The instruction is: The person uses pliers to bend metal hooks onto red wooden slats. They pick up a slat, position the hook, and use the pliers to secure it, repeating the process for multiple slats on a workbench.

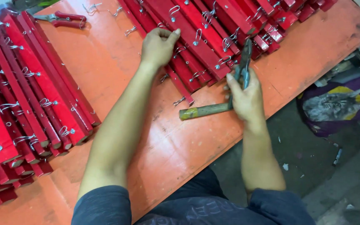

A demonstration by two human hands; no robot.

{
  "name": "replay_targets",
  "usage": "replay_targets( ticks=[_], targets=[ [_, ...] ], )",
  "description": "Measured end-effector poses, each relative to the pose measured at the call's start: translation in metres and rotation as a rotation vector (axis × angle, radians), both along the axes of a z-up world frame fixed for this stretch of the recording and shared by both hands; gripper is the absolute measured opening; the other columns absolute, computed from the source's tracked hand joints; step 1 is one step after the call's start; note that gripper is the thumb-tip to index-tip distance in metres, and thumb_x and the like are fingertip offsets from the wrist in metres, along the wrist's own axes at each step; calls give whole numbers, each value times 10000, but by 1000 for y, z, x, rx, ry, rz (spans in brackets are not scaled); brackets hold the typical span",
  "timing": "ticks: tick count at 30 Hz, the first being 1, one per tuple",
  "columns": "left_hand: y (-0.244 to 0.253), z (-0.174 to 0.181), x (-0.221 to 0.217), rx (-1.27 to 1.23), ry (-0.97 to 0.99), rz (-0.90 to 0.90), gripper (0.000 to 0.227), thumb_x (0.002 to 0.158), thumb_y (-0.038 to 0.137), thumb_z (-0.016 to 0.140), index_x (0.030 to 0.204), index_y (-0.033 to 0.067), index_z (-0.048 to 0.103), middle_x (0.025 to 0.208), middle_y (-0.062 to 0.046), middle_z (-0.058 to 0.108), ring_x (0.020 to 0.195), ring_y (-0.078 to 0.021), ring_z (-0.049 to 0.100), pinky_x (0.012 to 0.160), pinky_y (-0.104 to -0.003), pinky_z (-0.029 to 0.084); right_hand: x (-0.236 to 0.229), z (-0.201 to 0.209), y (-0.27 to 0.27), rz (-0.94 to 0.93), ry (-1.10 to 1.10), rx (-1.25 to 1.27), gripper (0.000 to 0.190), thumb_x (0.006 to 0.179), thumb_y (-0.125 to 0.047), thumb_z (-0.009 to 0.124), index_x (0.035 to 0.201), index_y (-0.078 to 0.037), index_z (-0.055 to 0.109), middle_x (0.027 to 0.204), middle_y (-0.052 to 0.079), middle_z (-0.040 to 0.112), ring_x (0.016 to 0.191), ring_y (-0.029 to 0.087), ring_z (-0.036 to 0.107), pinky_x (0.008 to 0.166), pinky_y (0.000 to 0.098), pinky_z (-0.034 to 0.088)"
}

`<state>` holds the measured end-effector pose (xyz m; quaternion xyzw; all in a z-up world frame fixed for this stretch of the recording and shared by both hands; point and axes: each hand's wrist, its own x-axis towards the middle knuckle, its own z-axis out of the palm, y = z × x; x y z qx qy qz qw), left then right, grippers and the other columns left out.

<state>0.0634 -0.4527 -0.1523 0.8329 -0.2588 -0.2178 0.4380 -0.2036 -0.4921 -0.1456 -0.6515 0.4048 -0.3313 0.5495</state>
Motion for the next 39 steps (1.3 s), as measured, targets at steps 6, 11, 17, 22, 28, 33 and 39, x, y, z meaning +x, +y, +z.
replay_targets(
  ticks=[6, 11, 17, 22, 28, 33, 39],
  targets=[
    [-9, 10, -6, 98, 33, 28, 431, 839, 628, 663, 641, 257, 573, 620, 60, 629, 694, -120, 620, 723, -347, 477, 9, -3, 4, -45, -86, 21, 294, 963, -178, 669, 1205, -55, 553, 779, 35, 602, 596, 131, 647, 449, 267, 550],
    [-11, 8, -8, 2, 97, 42, 590, 861, 575, 732, 512, 229, 406, 498, 51, 455, 550, -121, 460, 625, -315, 388, 12, -7, 3, -59, -176, 132, 352, 881, -140, 727, 1196, -71, 586, 712, -41, 543, 567, 95, 597, 470, 251, 540],
    [-11, 1, -5, -99, 207, 66, 529, 811, 500, 817, 523, 207, 483, 499, 50, 443, 502, -104, 404, 570, -292, 373, 14, -22, 1, -89, -351, 397, 267, 839, -55, 707, 1082, -95, 602, 711, 30, 594, 626, 150, 634, 512, 270, 525],
    [-11, -3, -9, -180, 215, 54, 570, 842, 470, 811, 545, 205, 404, 500, 45, 388, 495, -114, 352, 539, -303, 310, 17, -36, 6, -118, -450, 525, 161, 835, -14, 709, 856, -93, 569, 687, 57, 616, 606, 191, 647, 525, 293, 532],
    [1, 4, -12, -178, 218, 43, 539, 910, 450, 724, 586, 207, 369, 534, 34, 363, 537, -122, 356, 580, -308, 316, 16, -16, 28, 4, -392, 461, 296, 830, -15, 697, 1106, -80, 612, 763, 56, 607, 651, 178, 643, 532, 260, 518],
    [31, 29, -15, -157, 247, 37, 317, 912, 472, 603, 808, 174, 578, 743, 24, 555, 718, -127, 484, 650, -303, 367, 15, -8, 48, 244, -317, 321, 212, 823, -10, 742, 941, -64, 574, 694, 62, 613, 619, 164, 629, 531, 266, 538],
    [99, 47, -8, -356, 300, -42, 252, 954, 379, 626, 829, 172, 555, 731, 62, 576, 675, -54, 485, 636, -240, 374, 18, 8, 62, 608, -125, 221, 254, 887, -128, 701, 1098, -41, 591, 761, 67, 629, 663, 160, 638, 573, 271, 530]
  ],
)
